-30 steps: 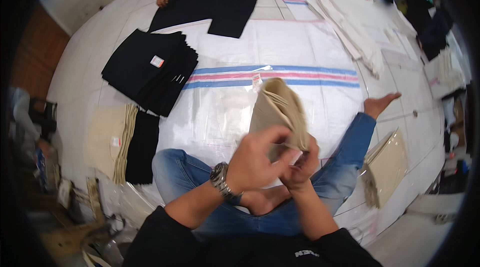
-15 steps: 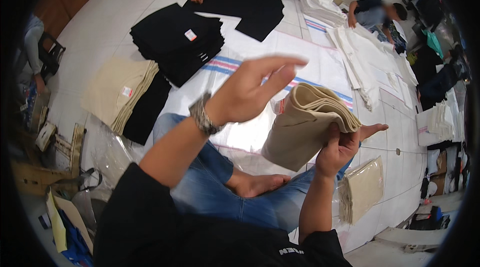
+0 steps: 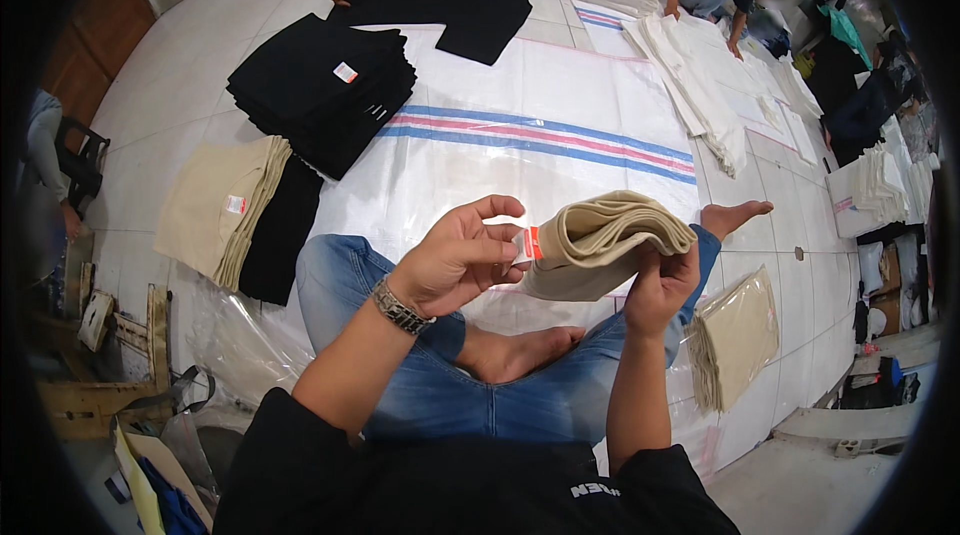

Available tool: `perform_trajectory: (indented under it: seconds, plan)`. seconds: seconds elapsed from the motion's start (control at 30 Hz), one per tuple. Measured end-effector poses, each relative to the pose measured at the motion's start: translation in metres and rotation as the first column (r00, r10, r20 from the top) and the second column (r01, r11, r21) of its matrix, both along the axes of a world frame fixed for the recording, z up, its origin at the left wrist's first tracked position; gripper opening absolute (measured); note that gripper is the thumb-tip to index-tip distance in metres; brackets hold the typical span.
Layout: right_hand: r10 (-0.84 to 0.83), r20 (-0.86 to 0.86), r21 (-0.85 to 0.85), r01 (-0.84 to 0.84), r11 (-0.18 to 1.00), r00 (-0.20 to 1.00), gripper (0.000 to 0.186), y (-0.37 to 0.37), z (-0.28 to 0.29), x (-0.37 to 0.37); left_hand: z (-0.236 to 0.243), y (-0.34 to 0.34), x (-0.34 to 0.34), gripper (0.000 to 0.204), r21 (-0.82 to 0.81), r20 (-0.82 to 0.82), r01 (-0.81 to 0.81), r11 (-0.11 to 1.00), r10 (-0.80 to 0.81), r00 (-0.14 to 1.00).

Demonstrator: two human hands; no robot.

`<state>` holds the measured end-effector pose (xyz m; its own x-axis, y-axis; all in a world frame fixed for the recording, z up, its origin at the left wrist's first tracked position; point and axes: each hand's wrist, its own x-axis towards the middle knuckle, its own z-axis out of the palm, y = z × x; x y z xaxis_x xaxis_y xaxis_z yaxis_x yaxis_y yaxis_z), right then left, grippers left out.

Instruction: The person takes a folded beige shirt from a stack, places it into a clear plastic bag, presses down on the bag to remove air, and then sets the packaged shirt aside.

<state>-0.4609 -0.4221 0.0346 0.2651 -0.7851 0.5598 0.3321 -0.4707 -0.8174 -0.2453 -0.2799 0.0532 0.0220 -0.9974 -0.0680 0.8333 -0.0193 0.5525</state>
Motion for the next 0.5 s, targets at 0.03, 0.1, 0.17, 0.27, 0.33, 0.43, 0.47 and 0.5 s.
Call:
perform_trajectory:
  seconds: [0.03,0.1,0.17,0.27,0.33,0.43,0.47,0.5]
  plan:
    - [0.021,0.034,0.033,-0.022,0.999,0.999,0.025,0.000,-0.001,-0.001,-0.008,0.001,-0.004,0.039,-0.073,-0.083,-0.010,0.997,0.004,0.997]
    - [0.064,0.110,0.094,-0.074,0.993,0.992,0.026,-0.001,-0.003,0.001,-0.013,-0.001,-0.009,0.040,-0.204,-0.179,-0.009,0.979,-0.029,0.983]
    - [0.086,0.169,0.135,-0.109,0.985,0.982,0.029,0.002,-0.004,0.007,-0.011,-0.001,-0.014,0.037,-0.216,-0.216,-0.055,0.975,0.008,0.976]
    - [0.101,0.192,0.178,-0.136,0.975,0.976,0.031,0.003,0.000,0.010,0.000,-0.001,-0.013,0.032,-0.086,0.067,-0.247,0.965,0.253,0.965]
    - [0.121,0.187,0.174,-0.155,0.972,0.975,0.031,0.002,0.001,0.010,-0.009,-0.003,-0.012,0.030,-0.150,0.347,-0.309,0.939,0.343,0.873]
    - [0.135,0.202,0.188,-0.174,0.967,0.970,0.031,0.001,0.000,0.011,-0.014,-0.005,-0.005,0.030,-0.487,0.705,-0.452,0.748,0.641,0.302]
    - [0.137,0.209,0.188,-0.177,0.966,0.968,0.031,0.001,-0.001,0.012,-0.012,-0.006,-0.005,0.030,-0.521,0.715,-0.456,0.721,0.661,0.228]
    - [0.139,0.214,0.187,-0.181,0.966,0.967,0.030,0.002,-0.002,0.013,-0.008,-0.006,-0.006,0.030,-0.556,0.720,-0.460,0.692,0.678,0.151]
